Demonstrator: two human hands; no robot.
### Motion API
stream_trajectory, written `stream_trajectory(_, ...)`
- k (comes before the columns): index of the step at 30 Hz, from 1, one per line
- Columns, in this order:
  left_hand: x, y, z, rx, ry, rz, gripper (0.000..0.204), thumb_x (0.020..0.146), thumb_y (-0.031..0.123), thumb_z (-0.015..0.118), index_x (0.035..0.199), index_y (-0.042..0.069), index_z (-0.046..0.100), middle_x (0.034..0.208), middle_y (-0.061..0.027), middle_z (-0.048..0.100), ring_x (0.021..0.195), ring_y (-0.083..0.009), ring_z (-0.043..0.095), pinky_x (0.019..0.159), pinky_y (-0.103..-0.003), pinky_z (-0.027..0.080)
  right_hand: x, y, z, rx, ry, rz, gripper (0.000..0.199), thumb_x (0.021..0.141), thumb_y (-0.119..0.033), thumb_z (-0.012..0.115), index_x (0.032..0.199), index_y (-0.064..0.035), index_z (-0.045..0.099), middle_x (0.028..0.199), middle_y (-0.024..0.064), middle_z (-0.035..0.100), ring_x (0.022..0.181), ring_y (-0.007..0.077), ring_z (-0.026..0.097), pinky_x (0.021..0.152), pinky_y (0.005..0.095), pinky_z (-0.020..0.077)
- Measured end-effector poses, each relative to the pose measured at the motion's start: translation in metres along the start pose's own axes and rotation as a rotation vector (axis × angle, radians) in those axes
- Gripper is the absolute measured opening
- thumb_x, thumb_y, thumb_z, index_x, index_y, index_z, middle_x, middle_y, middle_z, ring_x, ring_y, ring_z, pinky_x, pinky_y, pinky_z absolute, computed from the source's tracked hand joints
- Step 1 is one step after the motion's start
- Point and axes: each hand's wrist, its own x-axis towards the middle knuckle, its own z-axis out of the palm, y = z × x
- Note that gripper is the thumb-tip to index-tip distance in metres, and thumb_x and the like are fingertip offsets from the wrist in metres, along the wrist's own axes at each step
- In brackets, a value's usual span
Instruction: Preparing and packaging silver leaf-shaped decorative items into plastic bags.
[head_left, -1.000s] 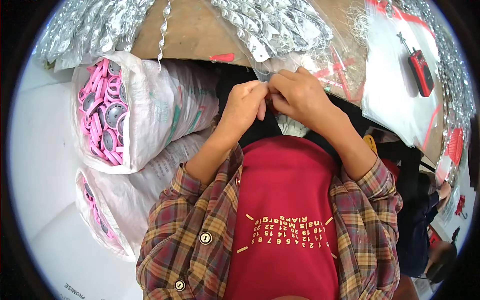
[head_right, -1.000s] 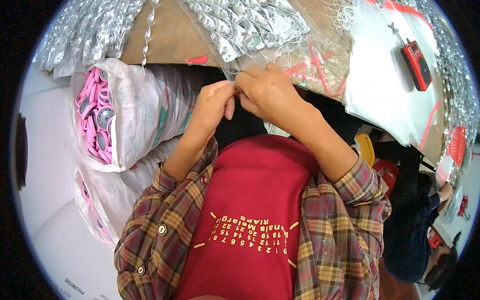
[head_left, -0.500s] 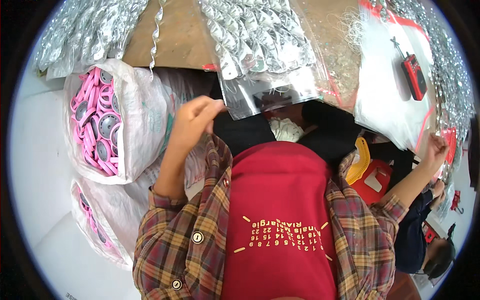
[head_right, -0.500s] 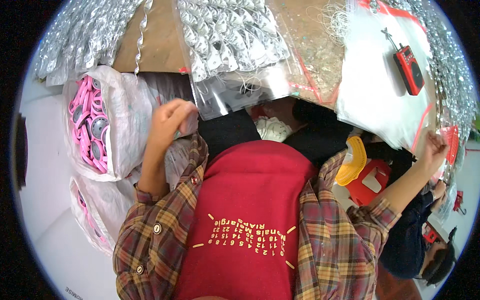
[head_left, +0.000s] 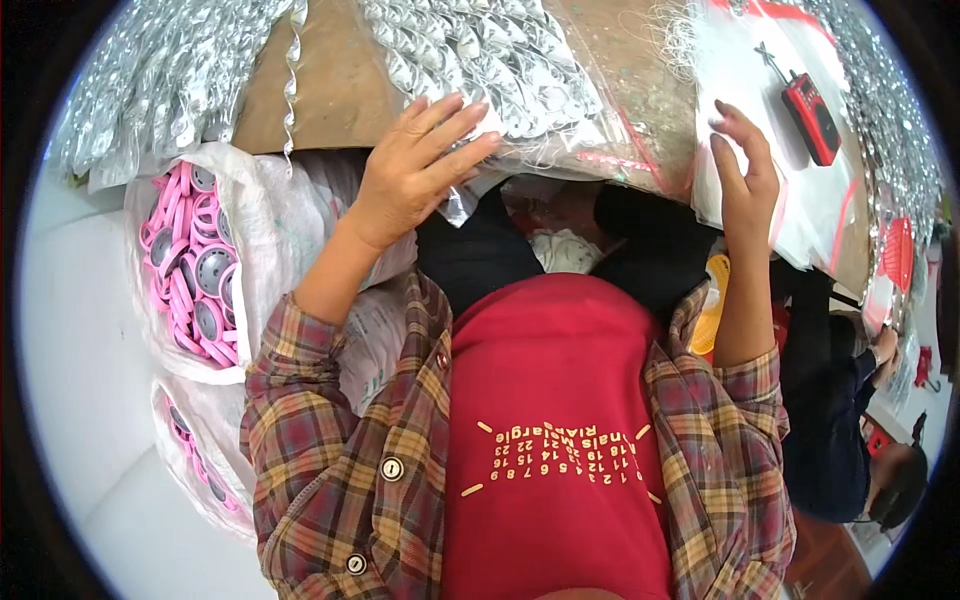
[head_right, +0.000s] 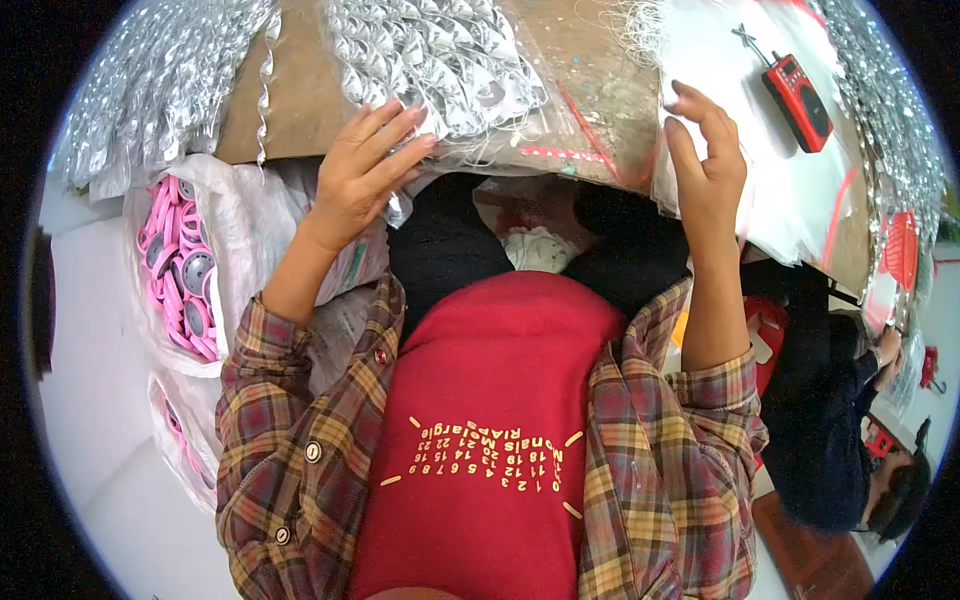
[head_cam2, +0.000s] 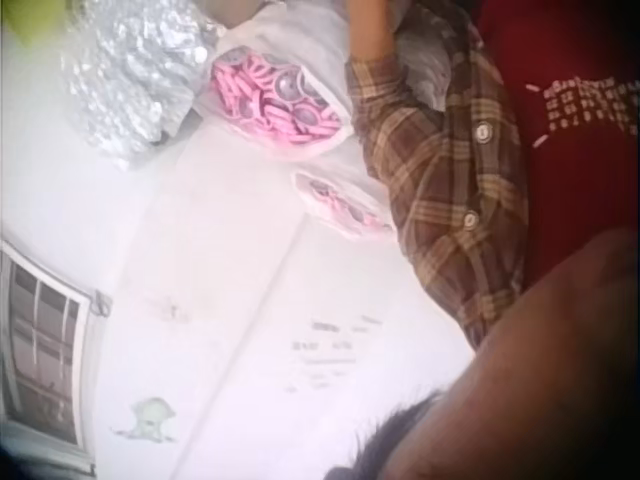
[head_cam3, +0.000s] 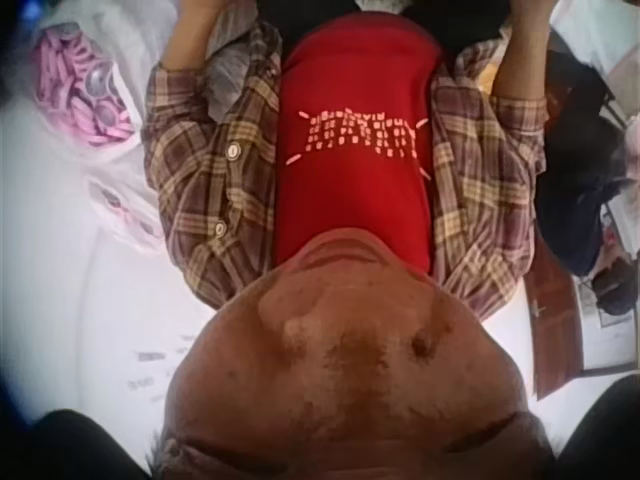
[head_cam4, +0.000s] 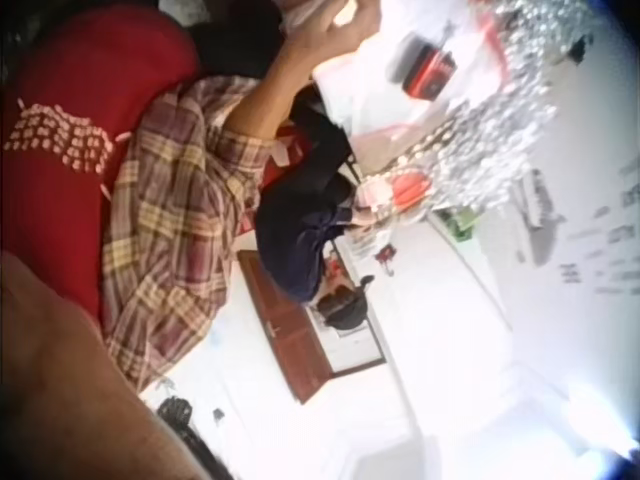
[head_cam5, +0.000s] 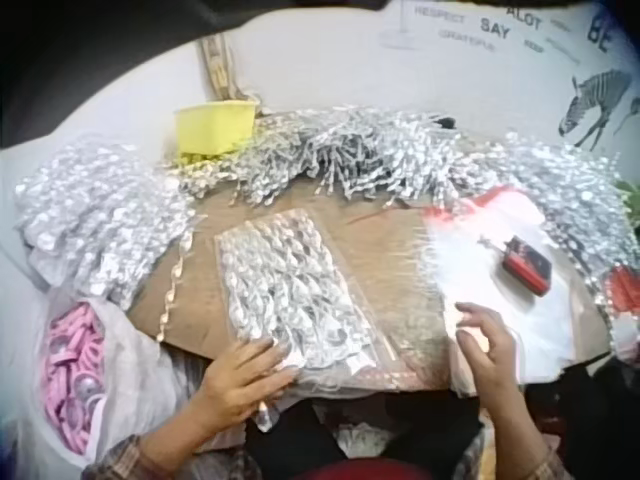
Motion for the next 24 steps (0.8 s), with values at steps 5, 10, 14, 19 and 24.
stream_trajectory(5,-0.014,-0.005,-0.003,-0.142,0.038,-0.101,0.041,0.076,0.008,0.068,0.116,0.016,0.066,0.125,-0.006,0.06,0.121,-0.0285,0.052,0.105,-0.045,0.036,-0.012,-0.033,0.027,-0.032,-0.219,-0.287,0.088,0.067,-0.022,0.08,0.143,-0.0102,0.036,0.149,0.0157,0.031,0.137,0.0336,0.032,0.11,0.0426,0.0274)
stream_trajectory(10,-0.019,-0.006,-0.005,-0.227,0.089,-0.173,0.038,0.076,0.006,0.068,0.114,0.013,0.067,0.124,-0.0075,0.061,0.123,-0.0282,0.052,0.107,-0.044,0.034,-0.004,-0.044,0.06,-0.082,-0.212,-0.372,0.09,0.063,-0.017,0.082,0.142,-0.0155,0.038,0.15,0.0126,0.031,0.137,0.034,0.031,0.11,0.044,0.0283)
stream_trajectory(14,-0.021,-0.008,-0.008,-0.248,0.08,-0.175,0.038,0.076,0.004,0.068,0.113,0.012,0.067,0.122,-0.0091,0.061,0.121,-0.0288,0.052,0.107,-0.044,0.034,0.011,-0.045,0.075,-0.039,-0.168,-0.567,0.066,0.069,-0.01,0.077,0.13,-0.0158,0.054,0.142,0.0095,0.045,0.131,0.0317,0.041,0.106,0.0424,0.0321)
stream_trajectory(19,-0.031,-0.006,-0.016,-0.239,0.123,-0.234,0.032,0.078,0.003,0.066,0.109,0.01,0.069,0.108,-0.0082,0.063,0.108,-0.0275,0.058,0.101,-0.041,0.04,0.018,-0.051,0.065,0.034,-0.254,-0.651,0.036,0.079,-0.007,0.069,0.115,-0.0096,0.065,0.125,0.0094,0.06,0.118,0.0284,0.054,0.1,0.0389,0.0384)
stream_trajectory(24,-0.024,-0.002,-0.025,-0.475,0.145,-0.489,0.021,0.084,0.004,0.063,0.103,0.008,0.07,0.094,-0.0083,0.06,0.095,-0.0249,0.059,0.083,-0.033,0.046,0.03,-0.058,0.073,0.573,-0.337,0.01,0.017,0.093,-0.012,0.057,0.098,0.0018,0.066,0.091,0.0078,0.068,0.084,0.0158,0.064,0.08,0.0279,0.0483)
